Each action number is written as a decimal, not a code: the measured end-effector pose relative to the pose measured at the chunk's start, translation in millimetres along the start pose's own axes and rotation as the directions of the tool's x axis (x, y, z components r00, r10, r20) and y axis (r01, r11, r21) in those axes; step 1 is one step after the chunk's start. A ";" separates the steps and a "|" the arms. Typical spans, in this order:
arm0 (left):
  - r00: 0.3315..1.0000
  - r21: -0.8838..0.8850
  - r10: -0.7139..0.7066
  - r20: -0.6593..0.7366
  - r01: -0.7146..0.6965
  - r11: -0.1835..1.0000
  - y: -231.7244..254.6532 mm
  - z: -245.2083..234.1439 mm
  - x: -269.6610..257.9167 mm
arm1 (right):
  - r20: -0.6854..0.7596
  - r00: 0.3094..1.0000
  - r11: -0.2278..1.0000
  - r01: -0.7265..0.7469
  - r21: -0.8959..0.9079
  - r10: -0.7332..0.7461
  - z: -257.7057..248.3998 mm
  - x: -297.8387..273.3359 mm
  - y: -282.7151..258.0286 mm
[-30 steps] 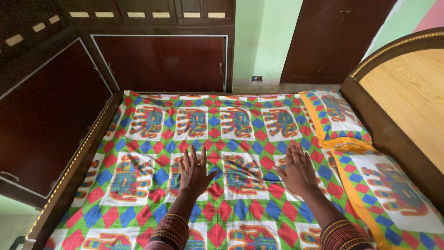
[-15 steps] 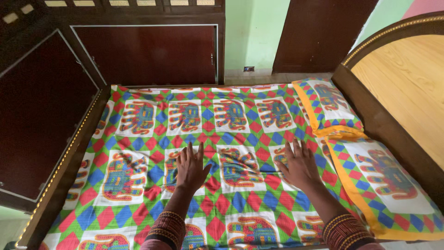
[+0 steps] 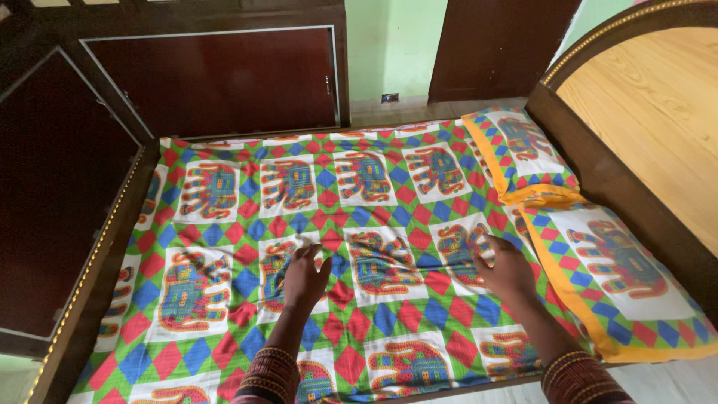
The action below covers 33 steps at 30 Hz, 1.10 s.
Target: The person folds a pillowcase by hand and places it on a table.
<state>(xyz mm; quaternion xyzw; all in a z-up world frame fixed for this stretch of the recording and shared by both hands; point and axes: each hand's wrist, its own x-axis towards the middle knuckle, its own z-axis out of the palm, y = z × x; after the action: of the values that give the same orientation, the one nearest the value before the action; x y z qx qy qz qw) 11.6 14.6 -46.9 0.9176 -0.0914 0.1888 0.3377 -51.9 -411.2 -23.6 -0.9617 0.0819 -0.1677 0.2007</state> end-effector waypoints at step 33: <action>0.914 -0.405 -0.405 0.015 0.376 0.834 96.1 128.9 -83.8 | 0.145 0.929 0.869 -0.369 0.329 0.339 -34.5 -78.4 222.1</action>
<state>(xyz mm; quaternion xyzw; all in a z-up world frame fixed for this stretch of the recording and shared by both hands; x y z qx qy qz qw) -56.5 -138.9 -115.2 0.8210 0.0732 0.1257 0.5521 -157.1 -607.2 -108.4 -0.8851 0.2171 -0.1000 0.3992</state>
